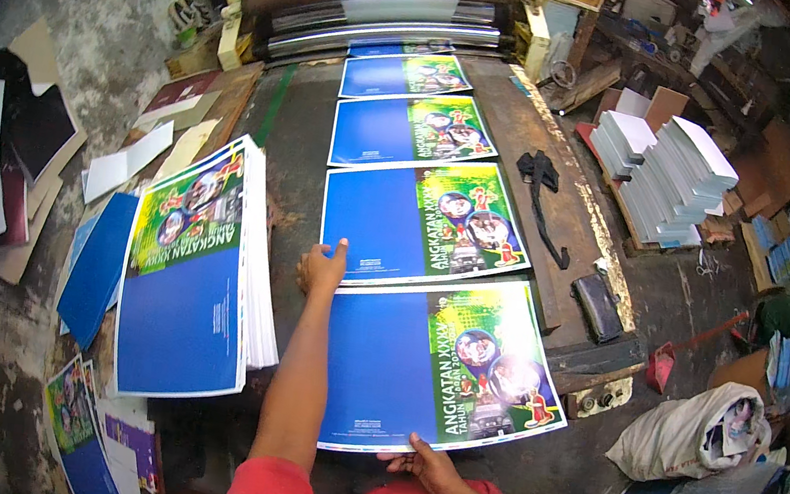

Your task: The person organizes printed paper covers on a workstation by hand, lifting them from the machine bed and placing them onto a stack.

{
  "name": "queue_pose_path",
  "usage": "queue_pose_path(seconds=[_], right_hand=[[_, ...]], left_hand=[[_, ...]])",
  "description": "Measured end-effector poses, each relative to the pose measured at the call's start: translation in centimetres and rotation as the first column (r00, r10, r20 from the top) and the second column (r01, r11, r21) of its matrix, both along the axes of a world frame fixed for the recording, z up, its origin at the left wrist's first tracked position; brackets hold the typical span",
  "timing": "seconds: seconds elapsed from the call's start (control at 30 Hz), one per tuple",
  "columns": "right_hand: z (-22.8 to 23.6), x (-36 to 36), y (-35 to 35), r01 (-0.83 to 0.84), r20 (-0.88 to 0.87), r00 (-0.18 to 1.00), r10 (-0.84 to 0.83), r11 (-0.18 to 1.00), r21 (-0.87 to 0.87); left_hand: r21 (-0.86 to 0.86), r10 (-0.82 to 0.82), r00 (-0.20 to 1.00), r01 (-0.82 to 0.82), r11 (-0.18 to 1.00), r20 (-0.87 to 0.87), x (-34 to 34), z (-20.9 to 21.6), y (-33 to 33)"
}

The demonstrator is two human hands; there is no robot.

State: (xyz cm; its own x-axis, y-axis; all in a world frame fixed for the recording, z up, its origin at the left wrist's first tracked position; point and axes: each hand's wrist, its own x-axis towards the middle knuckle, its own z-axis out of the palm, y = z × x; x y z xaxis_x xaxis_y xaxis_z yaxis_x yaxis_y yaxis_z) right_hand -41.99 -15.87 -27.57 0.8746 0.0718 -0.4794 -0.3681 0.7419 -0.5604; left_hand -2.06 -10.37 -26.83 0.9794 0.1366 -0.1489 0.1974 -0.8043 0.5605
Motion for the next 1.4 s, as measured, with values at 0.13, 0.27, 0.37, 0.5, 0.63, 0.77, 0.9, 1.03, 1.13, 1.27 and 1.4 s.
queue_pose_path(seconds=[0.13,0.27,0.37,0.5,0.63,0.77,0.9,1.03,1.13,1.27,1.4], right_hand=[[0.1,1.5,-0.6,0.018,0.015,1.000,-0.018,1.000,-0.004],[-0.7,3.0,-1.0,0.056,0.014,0.998,-0.056,0.998,-0.042],[-1.3,3.7,-1.0,0.134,0.064,0.989,-0.132,0.990,-0.032],[-1.4,4.5,-0.8,0.289,0.082,0.955,-0.284,0.955,-0.064],[-0.4,4.9,-0.1,0.285,0.102,0.955,-0.278,0.956,-0.063],[1.0,4.6,0.6,0.389,0.176,0.915,-0.362,0.908,-0.158],[2.4,5.4,0.3,0.371,0.166,0.926,-0.339,0.896,-0.245],[3.0,10.5,-1.6,0.235,0.395,0.911,0.121,0.635,-0.736],[1.9,17.0,-3.5,0.363,0.296,0.832,0.469,-0.056,-0.930],[-0.7,24.0,-7.3,0.300,-0.034,0.810,0.586,-0.463,-0.834],[-1.3,27.2,-15.2,0.002,-0.222,0.918,0.330,-0.561,-0.828]], left_hand=[[0.040,-0.077,0.997,0.077,0.996,0.002,1.9,0.1,-0.5],[-0.128,-0.169,0.895,0.241,0.962,0.414,-1.2,4.4,-1.9],[-0.279,-0.416,0.765,0.591,0.757,0.492,-7.9,11.7,-2.1],[-0.072,-0.688,0.351,0.914,0.399,0.635,-18.4,24.4,2.3],[0.176,-0.697,0.092,0.937,0.303,0.711,-27.4,32.7,6.1],[0.279,-0.731,0.006,0.922,0.268,0.683,-33.0,33.6,7.3],[0.162,-0.758,-0.038,0.983,0.090,0.651,-35.0,31.0,8.8],[0.234,-0.925,0.152,0.941,0.243,0.349,-32.1,28.2,13.0],[0.301,-0.707,0.556,0.650,0.698,0.437,-26.3,23.9,15.4],[0.444,-0.635,0.668,0.468,0.764,0.388,-23.6,18.3,18.6],[0.333,-0.509,0.695,0.387,0.860,0.508,-23.1,15.1,20.5]])
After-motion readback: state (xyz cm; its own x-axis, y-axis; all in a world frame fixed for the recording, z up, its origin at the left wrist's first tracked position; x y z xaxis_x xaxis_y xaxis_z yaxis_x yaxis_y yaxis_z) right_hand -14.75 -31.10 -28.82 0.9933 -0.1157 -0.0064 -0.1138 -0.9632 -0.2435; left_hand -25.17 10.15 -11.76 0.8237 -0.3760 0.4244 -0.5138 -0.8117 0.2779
